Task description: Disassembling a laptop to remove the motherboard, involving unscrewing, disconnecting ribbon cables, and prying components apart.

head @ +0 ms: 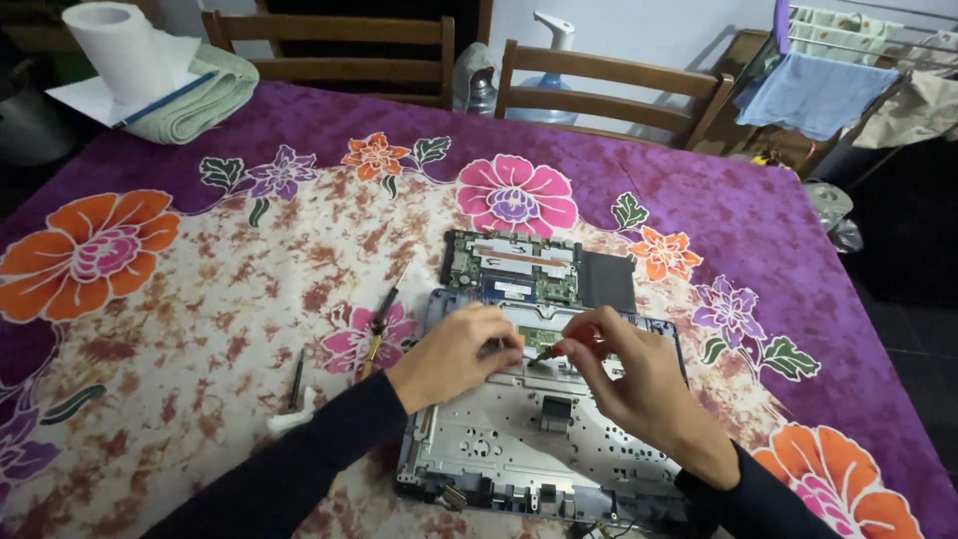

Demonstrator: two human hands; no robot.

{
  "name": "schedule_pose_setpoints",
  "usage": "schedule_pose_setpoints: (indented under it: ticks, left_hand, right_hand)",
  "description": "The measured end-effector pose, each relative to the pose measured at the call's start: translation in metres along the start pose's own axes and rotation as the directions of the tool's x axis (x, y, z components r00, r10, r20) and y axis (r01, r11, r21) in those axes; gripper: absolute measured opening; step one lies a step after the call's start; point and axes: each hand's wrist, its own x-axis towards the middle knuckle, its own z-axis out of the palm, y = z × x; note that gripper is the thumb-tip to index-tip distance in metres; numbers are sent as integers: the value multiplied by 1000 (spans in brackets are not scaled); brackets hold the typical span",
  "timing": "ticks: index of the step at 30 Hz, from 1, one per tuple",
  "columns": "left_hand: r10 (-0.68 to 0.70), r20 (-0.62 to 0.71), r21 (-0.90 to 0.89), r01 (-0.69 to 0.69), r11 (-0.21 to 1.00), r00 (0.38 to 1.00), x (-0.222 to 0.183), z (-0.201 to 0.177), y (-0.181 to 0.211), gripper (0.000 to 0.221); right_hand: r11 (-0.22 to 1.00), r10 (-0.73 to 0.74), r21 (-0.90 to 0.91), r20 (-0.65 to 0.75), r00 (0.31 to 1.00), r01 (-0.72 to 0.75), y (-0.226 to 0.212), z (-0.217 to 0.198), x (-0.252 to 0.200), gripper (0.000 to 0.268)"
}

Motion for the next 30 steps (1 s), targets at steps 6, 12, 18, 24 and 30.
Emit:
schedule_pose_setpoints:
  ticks: [6,12,18,24,30]
  left_hand:
    - [5,-114,-51,-11,999,994,7,10,-8,10]
    - [-75,-177,-171,45,984,981,7,10,-10,7]
    - [-96,-175,-162,68,984,980,6,16,-16,14]
    - [-112,-147,-201,81,976,983,7,10,-6,9]
    - [-114,-127,-193,88,977,985,6,11,-9,6]
  right_hand:
    - [999,49,9,45,998,-50,11,9,3,12]
    - [980,108,168,7,994,-107,24,30,7,13]
    - [971,126,202,22,992,-128,33,38,10,14]
    - [964,161,205,53,985,-169,35,38,8,15]
    - [968,175,172,46,983,-181,34,40,12,14]
